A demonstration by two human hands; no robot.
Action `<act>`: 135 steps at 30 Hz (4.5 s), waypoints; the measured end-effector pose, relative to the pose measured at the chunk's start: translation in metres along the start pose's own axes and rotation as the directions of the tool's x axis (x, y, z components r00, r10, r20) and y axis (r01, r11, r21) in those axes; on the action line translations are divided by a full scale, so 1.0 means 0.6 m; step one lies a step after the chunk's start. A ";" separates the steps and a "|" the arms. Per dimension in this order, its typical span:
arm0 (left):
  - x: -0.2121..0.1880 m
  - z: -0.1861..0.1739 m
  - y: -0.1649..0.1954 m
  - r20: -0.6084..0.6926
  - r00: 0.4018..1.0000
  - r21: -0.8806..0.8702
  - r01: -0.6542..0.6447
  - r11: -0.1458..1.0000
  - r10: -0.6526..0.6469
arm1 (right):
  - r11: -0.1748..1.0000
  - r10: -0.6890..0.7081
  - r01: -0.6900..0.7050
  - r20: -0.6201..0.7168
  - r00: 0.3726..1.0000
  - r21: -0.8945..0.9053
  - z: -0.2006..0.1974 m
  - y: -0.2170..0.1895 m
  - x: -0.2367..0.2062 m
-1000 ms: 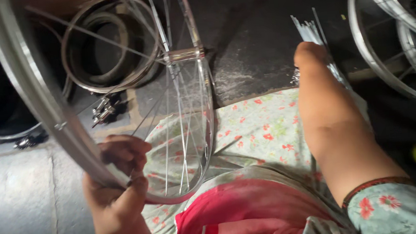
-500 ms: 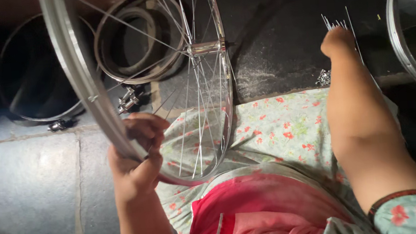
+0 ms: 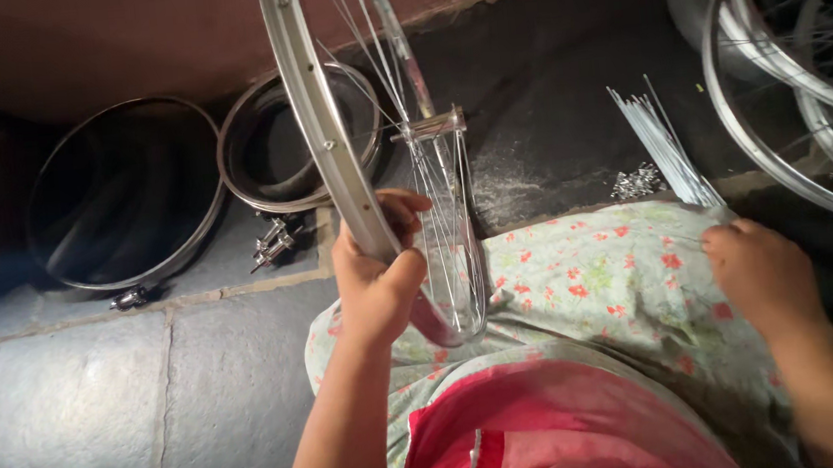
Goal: The person inserts bicycle spokes into the hub and rim of a bicycle wheel, threading them through the holes and securing them by hand. The person repeats this process for multiple spokes, gradually building the wheel structure.
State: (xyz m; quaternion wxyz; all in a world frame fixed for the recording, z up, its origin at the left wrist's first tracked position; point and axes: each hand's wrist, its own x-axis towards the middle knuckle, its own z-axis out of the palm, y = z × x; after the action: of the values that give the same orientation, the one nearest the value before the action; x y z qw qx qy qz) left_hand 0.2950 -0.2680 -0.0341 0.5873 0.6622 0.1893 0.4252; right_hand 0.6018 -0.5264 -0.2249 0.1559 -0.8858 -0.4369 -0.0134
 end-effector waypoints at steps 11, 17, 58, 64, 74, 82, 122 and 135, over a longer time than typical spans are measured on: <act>-0.024 0.041 -0.025 -0.057 0.997 -0.002 -0.043 0.999 0.043 | 0.978 0.040 -0.039 0.001 0.999 -0.205 -0.003 -0.056 -0.044; -0.016 0.085 -0.040 -0.077 0.991 0.127 -0.097 0.987 0.107 | 0.678 -0.054 0.105 -0.093 0.994 0.727 -0.043 -0.159 -0.066; 0.067 -0.008 -0.207 0.500 0.864 -0.467 0.204 0.861 0.066 | 0.155 -0.677 0.261 -0.090 0.731 0.953 -0.051 -0.345 -0.042; 0.069 -0.012 -0.203 0.460 0.878 -0.542 0.162 0.825 0.130 | 0.211 -0.468 0.408 -0.274 0.840 0.888 -0.132 -0.326 -0.021; 0.063 -0.002 -0.192 0.462 0.876 -0.573 0.179 0.800 0.135 | 0.566 -0.364 0.698 -0.626 0.690 0.440 -0.233 -0.407 0.004; 0.055 -0.002 -0.205 0.418 0.899 -0.605 0.170 0.778 0.128 | 0.634 -0.392 0.719 -0.683 0.616 0.284 -0.230 -0.456 0.024; 0.059 -0.008 -0.223 0.342 0.932 -0.601 0.122 0.790 0.116 | 0.648 -0.574 0.756 -0.709 0.409 -0.088 -0.214 -0.467 0.033; 0.063 -0.004 -0.216 0.380 0.914 -0.623 0.138 0.770 0.143 | 0.688 -0.498 0.725 -0.704 0.507 0.036 -0.202 -0.462 0.039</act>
State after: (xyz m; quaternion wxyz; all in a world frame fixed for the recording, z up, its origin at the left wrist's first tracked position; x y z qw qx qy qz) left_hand 0.3471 -0.2071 -0.1432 0.8021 0.4971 -0.0934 0.3176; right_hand 0.4141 -0.3854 -0.0324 0.4247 -0.5676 -0.6387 -0.2992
